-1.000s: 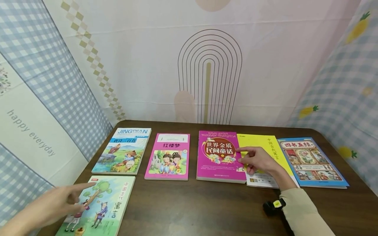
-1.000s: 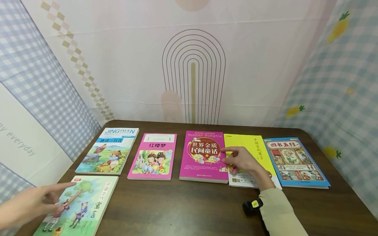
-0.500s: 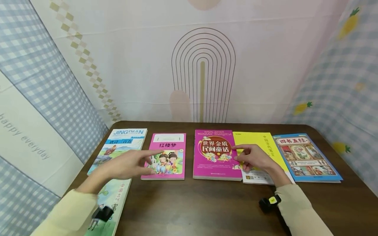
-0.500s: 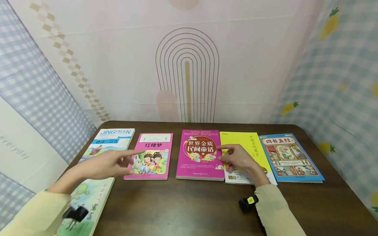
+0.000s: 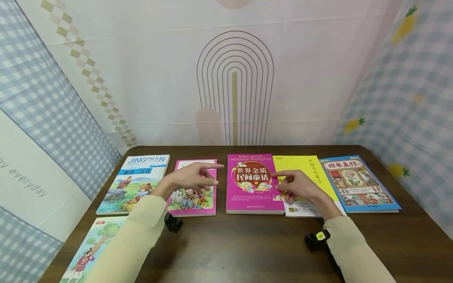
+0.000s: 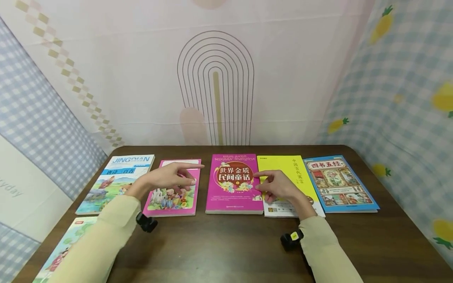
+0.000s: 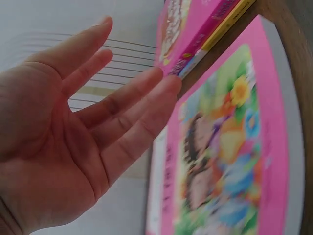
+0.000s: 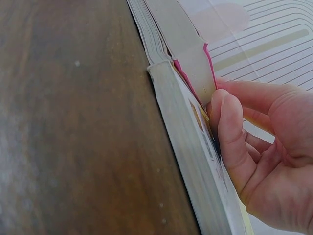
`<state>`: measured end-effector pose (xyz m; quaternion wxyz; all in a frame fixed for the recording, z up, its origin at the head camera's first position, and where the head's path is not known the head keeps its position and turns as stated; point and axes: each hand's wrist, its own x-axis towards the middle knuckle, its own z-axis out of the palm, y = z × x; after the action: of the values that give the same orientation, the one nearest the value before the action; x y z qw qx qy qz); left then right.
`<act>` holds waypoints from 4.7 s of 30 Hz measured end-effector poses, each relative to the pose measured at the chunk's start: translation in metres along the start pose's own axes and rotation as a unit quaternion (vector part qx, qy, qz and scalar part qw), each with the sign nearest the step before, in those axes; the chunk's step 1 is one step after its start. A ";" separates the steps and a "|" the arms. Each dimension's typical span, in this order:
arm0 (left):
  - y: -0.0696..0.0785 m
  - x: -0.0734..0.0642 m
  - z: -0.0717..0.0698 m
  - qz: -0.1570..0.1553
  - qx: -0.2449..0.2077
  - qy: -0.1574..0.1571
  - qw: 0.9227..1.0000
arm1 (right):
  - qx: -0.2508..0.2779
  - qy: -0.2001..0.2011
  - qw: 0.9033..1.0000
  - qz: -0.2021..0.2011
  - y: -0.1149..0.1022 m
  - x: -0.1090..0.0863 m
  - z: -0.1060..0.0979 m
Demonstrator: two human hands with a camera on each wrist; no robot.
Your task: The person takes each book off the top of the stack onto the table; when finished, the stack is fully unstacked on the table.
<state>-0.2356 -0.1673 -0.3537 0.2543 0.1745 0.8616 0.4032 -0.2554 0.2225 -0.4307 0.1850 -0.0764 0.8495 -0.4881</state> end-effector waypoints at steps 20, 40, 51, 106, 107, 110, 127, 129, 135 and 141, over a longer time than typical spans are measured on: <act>-0.012 0.061 0.028 -0.019 -0.015 -0.002 1.000 | 0.006 0.012 1.000 0.005 0.002 0.001 0.004; -0.018 0.073 0.041 -0.038 -0.031 0.036 0.998 | 0.012 0.013 1.000 0.010 0.002 -0.001 0.002; -0.019 0.075 0.042 -0.043 -0.012 0.040 0.998 | 0.021 0.019 0.999 0.019 -0.001 -0.003 0.004; -0.032 0.062 0.044 0.032 -0.214 0.051 0.975 | 0.016 0.020 1.000 0.003 0.007 0.001 0.006; -0.033 0.061 0.045 0.033 -0.225 0.052 0.972 | 0.015 0.020 1.000 0.004 0.007 0.000 0.007; -0.033 0.059 0.047 0.032 -0.257 0.055 0.964 | 0.012 0.020 1.000 0.002 0.005 0.000 0.008; -0.007 0.033 0.040 0.064 -0.279 0.084 0.954 | -0.007 0.025 1.000 0.007 0.004 0.001 0.010; -0.004 0.029 0.039 0.066 -0.277 0.090 0.954 | -0.007 0.022 1.000 0.005 0.003 0.001 0.010; 0.001 0.014 0.033 0.079 -0.288 0.097 0.949 | -0.016 0.017 1.000 -0.005 0.002 0.001 0.011; 0.004 -0.004 0.026 0.082 -0.310 0.096 0.942 | -0.030 0.024 0.999 0.001 0.003 0.001 0.010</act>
<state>-0.2170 -0.1507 -0.3640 0.1780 0.1178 0.6971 0.6845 -0.2526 0.2151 -0.4381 0.1624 -0.0692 0.8679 -0.4642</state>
